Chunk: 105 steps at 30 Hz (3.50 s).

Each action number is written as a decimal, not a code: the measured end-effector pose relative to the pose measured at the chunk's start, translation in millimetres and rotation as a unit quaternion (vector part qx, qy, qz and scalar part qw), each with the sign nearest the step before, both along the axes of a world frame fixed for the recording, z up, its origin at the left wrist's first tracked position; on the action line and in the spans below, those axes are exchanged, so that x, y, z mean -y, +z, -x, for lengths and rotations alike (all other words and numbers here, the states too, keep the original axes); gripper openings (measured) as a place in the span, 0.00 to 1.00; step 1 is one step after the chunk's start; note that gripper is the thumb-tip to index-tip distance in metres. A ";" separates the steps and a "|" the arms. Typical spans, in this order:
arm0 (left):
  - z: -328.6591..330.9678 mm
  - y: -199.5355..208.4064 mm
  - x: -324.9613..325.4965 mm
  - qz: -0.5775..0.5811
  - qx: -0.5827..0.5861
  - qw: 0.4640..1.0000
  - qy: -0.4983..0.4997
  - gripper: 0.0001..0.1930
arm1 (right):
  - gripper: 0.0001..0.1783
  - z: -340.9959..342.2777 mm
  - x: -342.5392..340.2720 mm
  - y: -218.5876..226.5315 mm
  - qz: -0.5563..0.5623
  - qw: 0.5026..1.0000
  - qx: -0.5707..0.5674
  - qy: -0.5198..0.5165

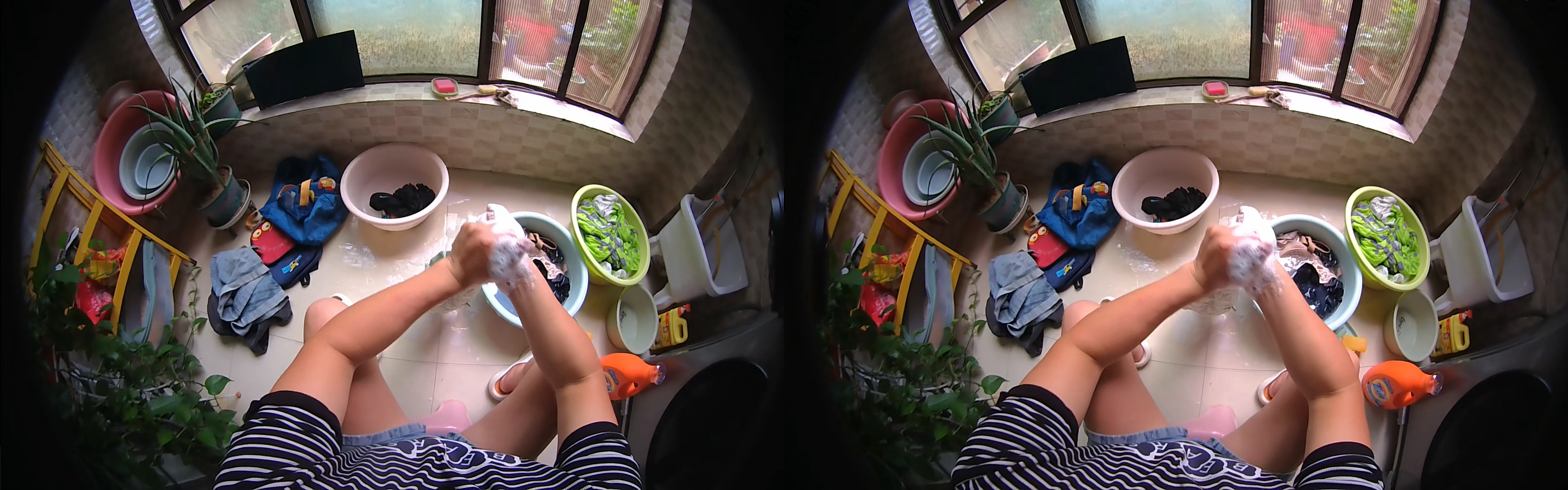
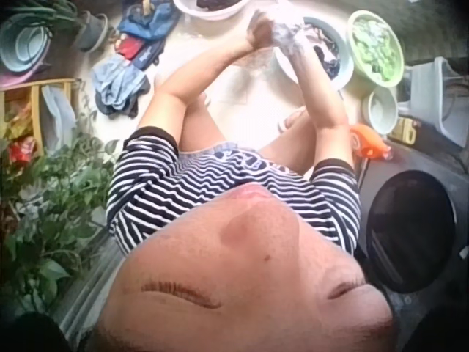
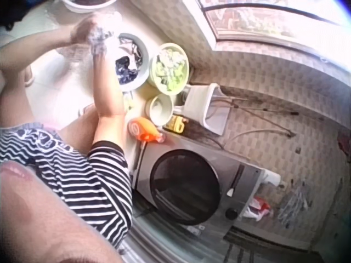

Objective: The person washes a garment by hand in a plastic basin of soapy water, scrubbing the fabric and wringing it out.

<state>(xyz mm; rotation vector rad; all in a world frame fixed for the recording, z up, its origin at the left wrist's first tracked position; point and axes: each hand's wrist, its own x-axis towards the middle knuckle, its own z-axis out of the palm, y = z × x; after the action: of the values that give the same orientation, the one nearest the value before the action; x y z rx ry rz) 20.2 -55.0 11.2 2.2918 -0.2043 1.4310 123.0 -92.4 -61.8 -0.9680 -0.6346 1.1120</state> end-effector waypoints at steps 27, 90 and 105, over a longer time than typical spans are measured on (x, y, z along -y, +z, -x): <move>27.4 21.9 -75.2 0.265 -0.460 0.845 -0.057 0.17 | 0.18 16.8 13.4 113.1 -0.001 1.000 0.005 0.001; 24.6 -8.3 -42.4 0.059 0.027 0.993 0.102 0.03 | 0.13 75.9 1.7 67.3 0.062 0.959 -0.272 -0.054; 2.2 -12.8 9.2 0.038 -0.009 0.999 0.007 0.04 | 0.09 31.7 16.1 22.2 -0.034 0.984 -0.176 -0.001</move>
<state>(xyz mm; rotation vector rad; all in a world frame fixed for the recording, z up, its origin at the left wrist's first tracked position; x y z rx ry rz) 18.0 -64.2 -1.6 2.2489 -0.1270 1.3993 91.3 -108.6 -39.7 -0.6904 -0.3806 1.2159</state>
